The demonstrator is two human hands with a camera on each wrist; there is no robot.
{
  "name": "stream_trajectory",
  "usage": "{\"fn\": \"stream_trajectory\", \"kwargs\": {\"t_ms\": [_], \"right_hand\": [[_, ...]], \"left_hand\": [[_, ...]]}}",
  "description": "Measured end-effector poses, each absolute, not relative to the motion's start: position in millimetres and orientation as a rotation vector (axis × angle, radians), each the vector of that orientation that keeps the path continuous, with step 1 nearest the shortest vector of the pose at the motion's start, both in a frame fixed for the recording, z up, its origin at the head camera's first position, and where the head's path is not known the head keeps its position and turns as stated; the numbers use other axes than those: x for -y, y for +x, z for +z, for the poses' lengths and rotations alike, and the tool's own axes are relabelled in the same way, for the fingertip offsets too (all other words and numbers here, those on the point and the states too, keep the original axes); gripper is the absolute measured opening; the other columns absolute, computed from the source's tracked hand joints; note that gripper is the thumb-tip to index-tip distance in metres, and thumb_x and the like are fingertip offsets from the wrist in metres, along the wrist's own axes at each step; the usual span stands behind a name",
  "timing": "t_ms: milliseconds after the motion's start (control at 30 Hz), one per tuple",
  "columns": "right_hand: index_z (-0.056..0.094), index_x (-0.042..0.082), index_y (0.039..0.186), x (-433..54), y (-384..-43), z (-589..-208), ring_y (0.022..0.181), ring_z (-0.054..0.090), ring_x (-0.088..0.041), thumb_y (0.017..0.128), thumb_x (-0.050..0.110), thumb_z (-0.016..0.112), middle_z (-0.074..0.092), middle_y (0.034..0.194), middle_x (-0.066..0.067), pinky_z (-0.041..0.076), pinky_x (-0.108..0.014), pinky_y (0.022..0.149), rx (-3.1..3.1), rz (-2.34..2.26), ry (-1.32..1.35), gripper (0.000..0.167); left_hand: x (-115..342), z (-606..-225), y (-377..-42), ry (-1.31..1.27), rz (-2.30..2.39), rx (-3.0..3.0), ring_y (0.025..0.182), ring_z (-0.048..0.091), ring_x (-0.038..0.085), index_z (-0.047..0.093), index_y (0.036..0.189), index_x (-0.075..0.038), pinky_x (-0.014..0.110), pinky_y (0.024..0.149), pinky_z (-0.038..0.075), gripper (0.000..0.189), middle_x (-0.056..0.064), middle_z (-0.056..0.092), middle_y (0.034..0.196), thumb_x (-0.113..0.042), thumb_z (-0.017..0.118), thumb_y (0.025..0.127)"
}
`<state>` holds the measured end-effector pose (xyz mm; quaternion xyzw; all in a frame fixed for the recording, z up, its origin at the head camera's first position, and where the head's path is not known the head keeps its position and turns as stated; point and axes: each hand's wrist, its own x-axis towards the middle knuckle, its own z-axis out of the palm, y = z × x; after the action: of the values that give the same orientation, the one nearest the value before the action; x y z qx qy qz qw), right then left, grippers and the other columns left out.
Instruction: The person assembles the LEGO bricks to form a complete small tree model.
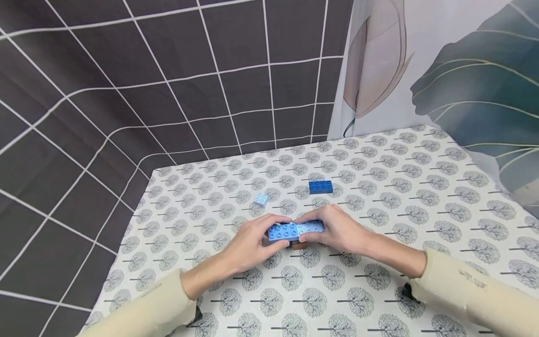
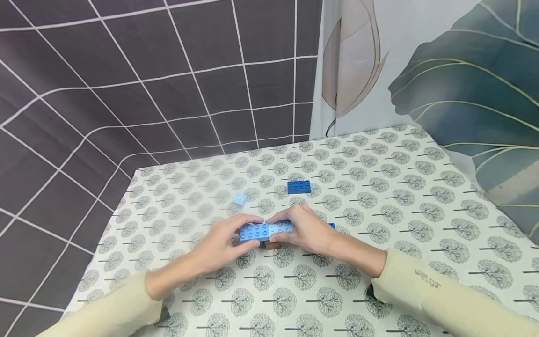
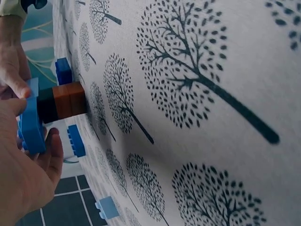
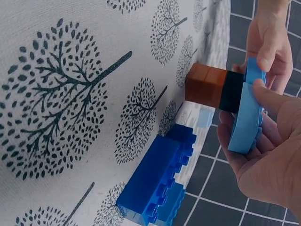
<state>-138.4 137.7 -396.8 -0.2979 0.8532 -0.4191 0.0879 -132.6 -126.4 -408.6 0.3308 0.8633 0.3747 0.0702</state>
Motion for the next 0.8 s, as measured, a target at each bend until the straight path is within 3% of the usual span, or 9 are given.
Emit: {"fn": "stream_trajectory", "kwargs": {"t_ms": [233, 667, 800], "right_hand": [[0.076, 0.003, 0.126, -138.2, -139.4, -397.4, 0.096, 0.073, -0.011, 0.09, 0.017, 0.086, 0.079, 0.118, -0.01, 0.061, -0.025, 0.077, -2.536, -1.254, -0.877, 0.04], [0.076, 0.005, 0.126, -134.2, -138.1, -399.4, 0.088, 0.073, -0.006, 0.088, 0.013, 0.087, 0.08, 0.114, -0.004, 0.062, -0.027, 0.072, -2.491, -1.321, -0.809, 0.04], [0.076, 0.005, 0.126, -135.1, -138.6, -399.8, 0.091, 0.073, -0.005, 0.089, 0.013, 0.087, 0.079, 0.115, -0.005, 0.062, -0.026, 0.076, -2.499, -1.315, -0.825, 0.04]], "left_hand": [[118.4, -413.4, -133.3, 0.981, 1.224, -2.686, 0.101, 0.068, 0.006, 0.07, 0.136, -0.019, 0.027, 0.082, 0.057, 0.046, -0.008, 0.074, 0.128, -0.031, 0.083, 0.094], [116.3, -414.9, -135.5, 0.979, 1.388, -2.603, 0.078, 0.067, 0.004, 0.076, 0.125, -0.014, 0.024, 0.063, 0.058, 0.037, -0.001, 0.078, 0.118, -0.021, 0.087, 0.091], [115.7, -414.9, -136.7, 0.98, 1.382, -2.589, 0.074, 0.065, 0.003, 0.077, 0.125, -0.014, 0.024, 0.059, 0.057, 0.037, -0.001, 0.078, 0.116, -0.021, 0.087, 0.091]]}}
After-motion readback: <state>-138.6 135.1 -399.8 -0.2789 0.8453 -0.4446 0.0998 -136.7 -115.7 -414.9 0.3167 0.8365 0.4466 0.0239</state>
